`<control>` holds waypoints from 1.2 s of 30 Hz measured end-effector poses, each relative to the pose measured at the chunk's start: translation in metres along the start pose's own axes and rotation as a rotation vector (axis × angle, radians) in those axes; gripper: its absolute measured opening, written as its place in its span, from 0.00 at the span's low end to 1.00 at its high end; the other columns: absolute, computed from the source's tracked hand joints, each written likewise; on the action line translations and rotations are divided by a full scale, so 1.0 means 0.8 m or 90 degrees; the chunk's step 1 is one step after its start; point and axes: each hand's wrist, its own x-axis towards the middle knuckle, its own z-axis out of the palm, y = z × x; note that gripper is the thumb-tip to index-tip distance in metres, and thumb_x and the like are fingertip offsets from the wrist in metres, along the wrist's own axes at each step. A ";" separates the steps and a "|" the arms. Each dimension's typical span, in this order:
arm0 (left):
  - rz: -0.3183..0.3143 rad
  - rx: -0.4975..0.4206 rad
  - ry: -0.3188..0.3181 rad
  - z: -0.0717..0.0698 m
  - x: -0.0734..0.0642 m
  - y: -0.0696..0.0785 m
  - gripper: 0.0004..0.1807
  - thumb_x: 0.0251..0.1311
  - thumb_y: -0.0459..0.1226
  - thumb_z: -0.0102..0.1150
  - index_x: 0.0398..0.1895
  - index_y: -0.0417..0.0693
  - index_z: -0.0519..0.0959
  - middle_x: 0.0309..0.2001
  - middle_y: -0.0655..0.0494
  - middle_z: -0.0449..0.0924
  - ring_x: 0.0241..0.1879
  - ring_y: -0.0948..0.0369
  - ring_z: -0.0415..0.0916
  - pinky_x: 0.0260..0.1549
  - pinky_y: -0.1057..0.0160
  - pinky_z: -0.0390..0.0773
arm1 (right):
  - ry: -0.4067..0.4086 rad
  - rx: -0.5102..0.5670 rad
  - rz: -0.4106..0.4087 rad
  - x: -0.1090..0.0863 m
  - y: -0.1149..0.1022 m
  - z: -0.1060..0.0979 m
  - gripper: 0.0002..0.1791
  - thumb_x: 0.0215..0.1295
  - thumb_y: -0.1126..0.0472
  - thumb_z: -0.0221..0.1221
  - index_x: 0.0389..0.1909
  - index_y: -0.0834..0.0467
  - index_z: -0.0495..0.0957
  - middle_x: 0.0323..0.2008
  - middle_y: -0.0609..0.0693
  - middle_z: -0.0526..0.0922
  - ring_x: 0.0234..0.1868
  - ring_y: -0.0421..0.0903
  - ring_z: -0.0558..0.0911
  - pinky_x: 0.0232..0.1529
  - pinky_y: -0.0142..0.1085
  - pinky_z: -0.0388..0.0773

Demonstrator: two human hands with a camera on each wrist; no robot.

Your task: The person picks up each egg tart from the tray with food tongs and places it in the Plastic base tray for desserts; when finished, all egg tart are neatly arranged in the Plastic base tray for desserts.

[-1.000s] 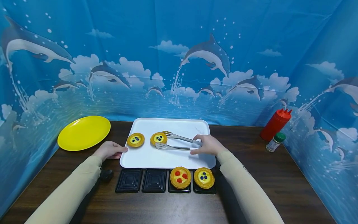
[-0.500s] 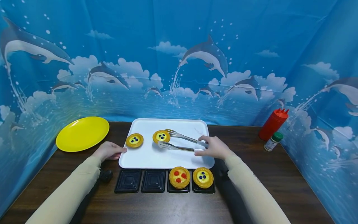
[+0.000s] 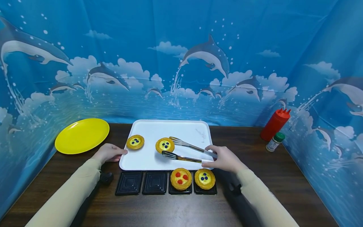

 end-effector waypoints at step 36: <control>-0.001 -0.004 -0.001 -0.001 -0.002 0.000 0.24 0.56 0.45 0.65 0.47 0.33 0.79 0.27 0.52 0.81 0.23 0.63 0.78 0.30 0.72 0.80 | -0.044 0.019 -0.044 -0.067 -0.024 0.039 0.32 0.47 0.39 0.69 0.52 0.50 0.77 0.41 0.42 0.81 0.36 0.39 0.75 0.37 0.30 0.79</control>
